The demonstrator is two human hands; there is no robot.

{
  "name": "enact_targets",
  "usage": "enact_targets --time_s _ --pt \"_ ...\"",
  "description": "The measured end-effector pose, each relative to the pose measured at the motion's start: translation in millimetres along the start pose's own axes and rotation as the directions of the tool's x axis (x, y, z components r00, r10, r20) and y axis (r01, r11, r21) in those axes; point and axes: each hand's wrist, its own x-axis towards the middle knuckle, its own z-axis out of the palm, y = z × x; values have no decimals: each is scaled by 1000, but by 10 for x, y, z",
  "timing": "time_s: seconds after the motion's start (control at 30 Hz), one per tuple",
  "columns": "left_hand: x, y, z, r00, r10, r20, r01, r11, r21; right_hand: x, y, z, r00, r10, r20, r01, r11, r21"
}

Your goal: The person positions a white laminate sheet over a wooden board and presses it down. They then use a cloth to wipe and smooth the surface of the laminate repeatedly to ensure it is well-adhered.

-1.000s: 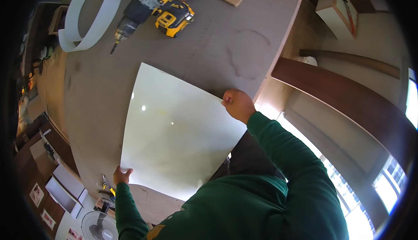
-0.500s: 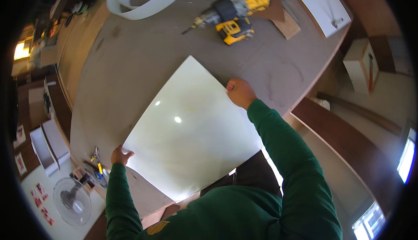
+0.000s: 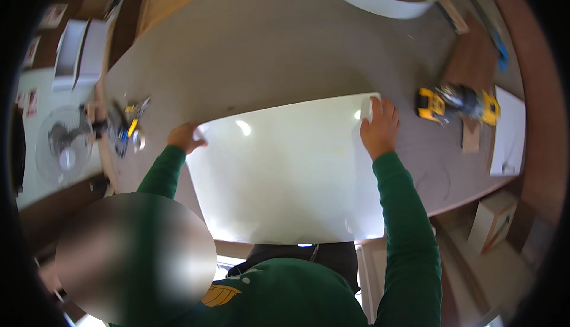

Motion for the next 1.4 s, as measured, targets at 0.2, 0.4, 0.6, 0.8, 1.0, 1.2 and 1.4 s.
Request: enact_targets --time_s 0.2,0.4,0.6,0.8,1.0,1.2,1.4 --pt "-48 -57 42 1000 -23 12 23 999 -22 -454 -943 521 924 -312 221 354 917 -182" --pt "-121 -88 98 998 -53 -25 49 989 -141 -555 -997 729 941 -257 221 323 879 -351" --pt "-38 -240 101 996 63 -57 -73 980 -186 -537 -1021 714 945 -234 229 309 868 -388" --pt "-20 -331 129 996 79 -51 -90 960 -264 -533 -1020 740 947 -247 206 310 869 -386" --pt "12 -359 103 996 88 -14 -87 941 -328 -538 -974 781 945 -281 168 326 855 -403" --pt "76 -457 106 992 123 25 -105 922 -372 -546 -996 782 945 -282 168 326 864 -383" --pt "46 -419 252 999 -40 -26 30 952 -305 -526 -932 776 946 -275 172 323 853 -411"
